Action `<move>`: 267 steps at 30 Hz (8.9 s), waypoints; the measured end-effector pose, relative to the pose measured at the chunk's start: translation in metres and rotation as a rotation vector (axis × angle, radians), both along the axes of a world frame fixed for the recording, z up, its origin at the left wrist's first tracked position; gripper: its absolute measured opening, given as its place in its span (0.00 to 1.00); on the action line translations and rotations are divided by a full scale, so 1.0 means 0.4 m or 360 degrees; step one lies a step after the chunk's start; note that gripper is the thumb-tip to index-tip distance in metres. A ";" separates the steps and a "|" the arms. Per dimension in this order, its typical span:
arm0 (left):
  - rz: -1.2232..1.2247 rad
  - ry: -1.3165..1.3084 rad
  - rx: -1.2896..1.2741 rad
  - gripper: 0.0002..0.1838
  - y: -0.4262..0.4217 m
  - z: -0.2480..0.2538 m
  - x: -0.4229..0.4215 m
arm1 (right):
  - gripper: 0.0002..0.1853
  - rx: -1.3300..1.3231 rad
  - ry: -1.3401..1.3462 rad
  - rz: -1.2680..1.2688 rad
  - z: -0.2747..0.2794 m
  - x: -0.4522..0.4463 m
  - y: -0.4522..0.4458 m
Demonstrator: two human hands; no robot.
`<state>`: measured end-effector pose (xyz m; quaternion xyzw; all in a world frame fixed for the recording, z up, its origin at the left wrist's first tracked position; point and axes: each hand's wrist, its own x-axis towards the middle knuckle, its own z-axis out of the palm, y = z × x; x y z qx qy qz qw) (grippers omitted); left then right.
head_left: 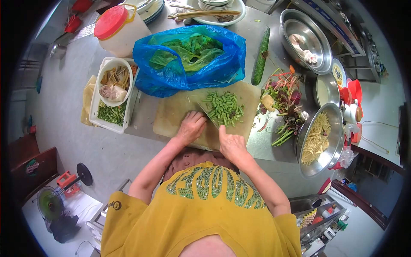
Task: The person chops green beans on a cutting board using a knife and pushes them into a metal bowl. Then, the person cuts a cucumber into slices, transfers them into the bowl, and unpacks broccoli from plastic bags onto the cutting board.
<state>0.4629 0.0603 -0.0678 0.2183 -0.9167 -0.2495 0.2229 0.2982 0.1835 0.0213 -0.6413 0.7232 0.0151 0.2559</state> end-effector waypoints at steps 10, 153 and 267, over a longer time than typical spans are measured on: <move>0.0122 0.0050 0.0009 0.14 0.008 0.073 0.044 | 0.17 -0.0160 -0.0017 -0.0083 -0.022 -0.010 -0.021; -0.0655 0.0330 0.0567 0.28 0.435 0.312 -1.051 | 0.10 -0.1039 -0.0156 -0.2352 0.259 -0.509 0.532; 0.0360 -0.0303 -0.0272 0.29 0.127 0.093 0.035 | 0.06 -0.0463 -0.0042 0.0242 -0.069 -0.180 -0.008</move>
